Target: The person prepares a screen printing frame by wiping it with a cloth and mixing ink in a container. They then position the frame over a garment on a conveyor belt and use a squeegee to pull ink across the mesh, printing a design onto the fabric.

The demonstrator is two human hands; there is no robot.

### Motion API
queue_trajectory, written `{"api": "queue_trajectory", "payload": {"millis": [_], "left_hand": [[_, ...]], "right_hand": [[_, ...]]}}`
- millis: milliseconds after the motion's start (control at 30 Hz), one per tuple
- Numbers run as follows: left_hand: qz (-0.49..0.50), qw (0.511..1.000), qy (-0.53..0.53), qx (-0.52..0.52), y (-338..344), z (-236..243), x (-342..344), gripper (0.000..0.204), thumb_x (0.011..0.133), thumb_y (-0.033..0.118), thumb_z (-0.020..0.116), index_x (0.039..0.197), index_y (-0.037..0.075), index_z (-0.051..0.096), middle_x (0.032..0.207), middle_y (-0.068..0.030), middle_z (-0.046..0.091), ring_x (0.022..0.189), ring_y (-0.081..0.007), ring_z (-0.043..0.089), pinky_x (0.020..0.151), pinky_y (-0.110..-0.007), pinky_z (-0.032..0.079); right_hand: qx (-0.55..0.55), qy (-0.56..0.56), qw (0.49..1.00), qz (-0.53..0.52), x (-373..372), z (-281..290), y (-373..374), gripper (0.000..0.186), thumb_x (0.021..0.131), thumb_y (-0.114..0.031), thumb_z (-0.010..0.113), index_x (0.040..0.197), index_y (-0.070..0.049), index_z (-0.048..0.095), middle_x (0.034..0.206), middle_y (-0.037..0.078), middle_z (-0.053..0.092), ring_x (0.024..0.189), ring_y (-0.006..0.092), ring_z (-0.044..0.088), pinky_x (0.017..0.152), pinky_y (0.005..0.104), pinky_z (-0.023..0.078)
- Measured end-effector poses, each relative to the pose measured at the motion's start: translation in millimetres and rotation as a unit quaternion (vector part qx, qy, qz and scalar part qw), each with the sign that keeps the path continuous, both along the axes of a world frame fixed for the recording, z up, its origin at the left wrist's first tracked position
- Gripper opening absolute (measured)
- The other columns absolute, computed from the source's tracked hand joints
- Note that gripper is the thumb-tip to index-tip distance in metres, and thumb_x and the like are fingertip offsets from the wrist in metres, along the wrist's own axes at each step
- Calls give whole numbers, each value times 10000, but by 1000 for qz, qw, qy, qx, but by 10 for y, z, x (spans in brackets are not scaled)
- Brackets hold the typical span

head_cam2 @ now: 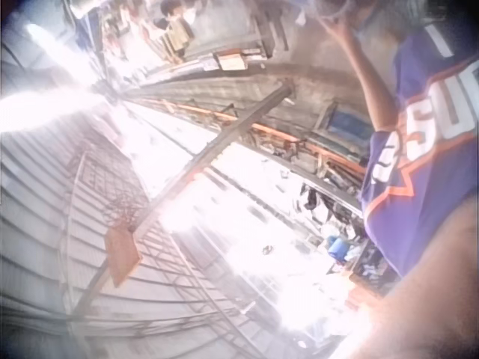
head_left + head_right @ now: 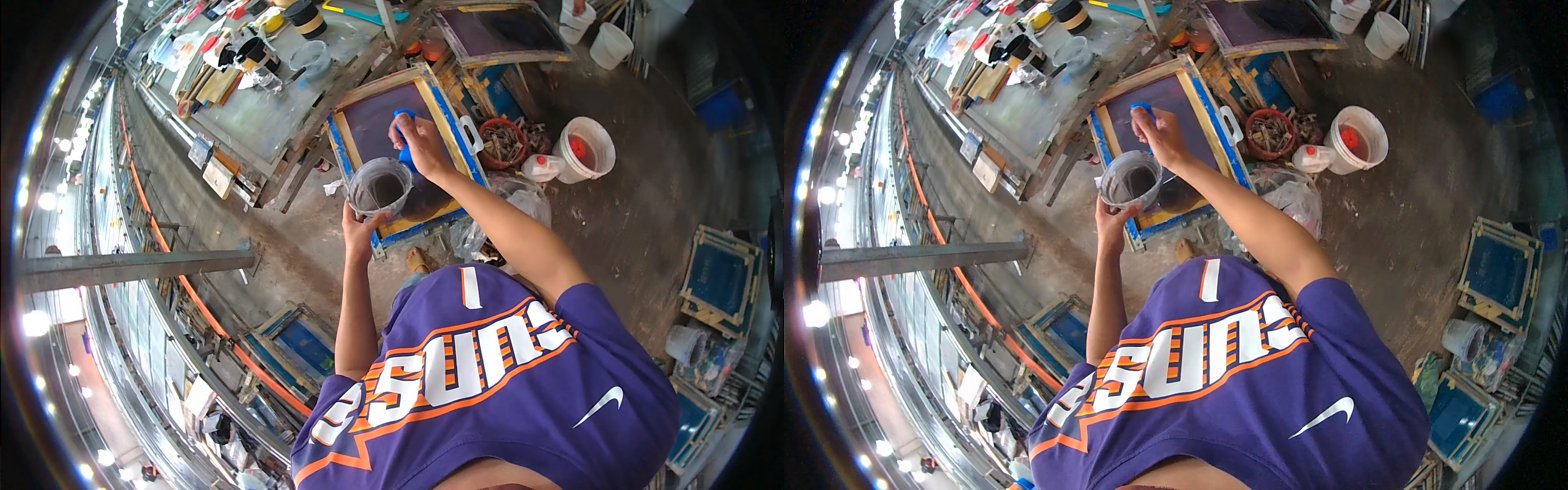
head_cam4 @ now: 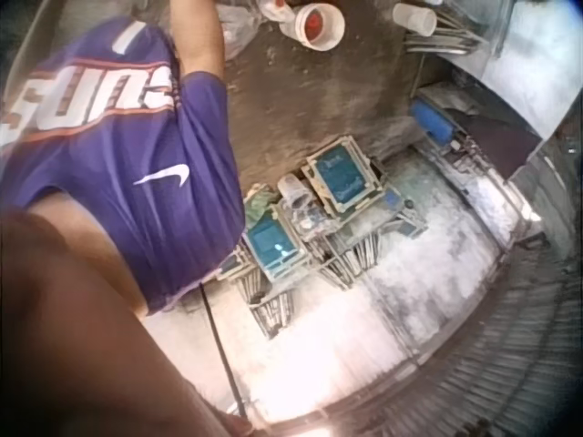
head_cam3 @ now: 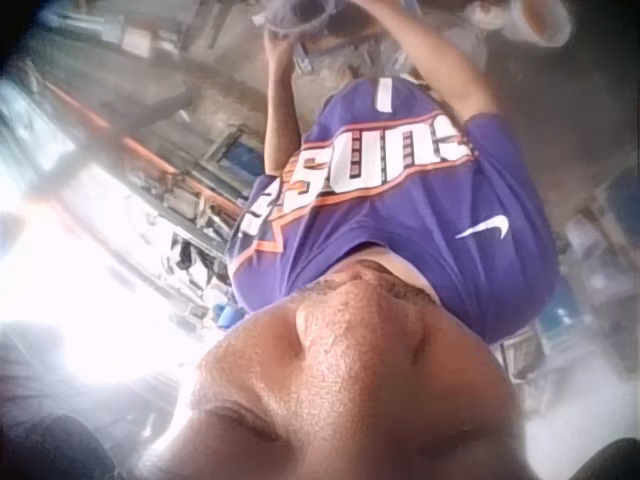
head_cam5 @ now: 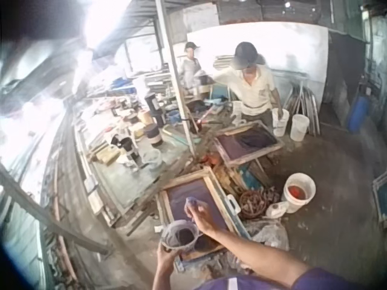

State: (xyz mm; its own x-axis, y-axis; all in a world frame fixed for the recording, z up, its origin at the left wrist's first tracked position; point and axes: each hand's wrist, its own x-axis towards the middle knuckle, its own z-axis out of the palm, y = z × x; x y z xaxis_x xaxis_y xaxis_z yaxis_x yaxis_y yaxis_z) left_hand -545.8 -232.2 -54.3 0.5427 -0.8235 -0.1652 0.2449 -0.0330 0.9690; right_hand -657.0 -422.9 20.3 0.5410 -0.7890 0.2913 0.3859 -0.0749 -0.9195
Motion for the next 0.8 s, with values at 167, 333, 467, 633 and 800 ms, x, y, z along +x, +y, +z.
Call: {"api": "queue_trajectory", "payload": {"millis": [167, 333, 467, 633, 800], "left_hand": [[23, 999, 23, -4, -15, -83, 15, 809, 658, -71, 830, 1374, 58, 475, 1276, -84, 607, 1163, -239, 596, 944, -376, 523], [50, 997, -51, 33, -66, -99, 48, 883, 630, -18, 866, 1410, 53, 459, 1296, -98, 592, 1188, -250, 577, 948, -368, 506], [93, 976, -193, 47, -79, -542, 222, 859, 647, -7, 873, 1404, 42, 471, 1275, -84, 621, 1127, -217, 615, 953, -353, 508], [71, 982, -169, 38, -47, -912, 310, 934, 606, 35, 891, 1437, 45, 464, 1422, -130, 516, 1271, -230, 532, 996, -365, 489], [27, 999, -4, -28, -148, -715, 77, 919, 628, -46, 877, 1427, 30, 431, 1353, -94, 552, 1226, -221, 567, 1046, -364, 499]], "right_hand": [[47, -7, 999, -24, 7, -104, -103, 529, 1026, -501, 500, 708, -78, 524, 642, -6, 495, 576, 77, 466, 546, 249, 378], [39, 12, 999, 22, -39, -133, 4, 553, 1024, -527, 485, 720, -68, 531, 648, 1, 509, 581, 79, 479, 558, 241, 395], [24, -2, 998, 65, -92, -22, 132, 579, 1019, -553, 472, 733, -55, 545, 667, 12, 522, 600, 84, 487, 573, 240, 400], [11, -78, 994, 82, -91, 306, 81, 633, 1023, -597, 390, 778, -40, 562, 702, 43, 536, 657, 133, 520, 659, 287, 439], [188, -70, 979, -24, 109, -9, -71, 625, 1013, -612, 400, 1065, -21, 597, 905, 89, 610, 916, 220, 611, 900, 392, 484]]}}
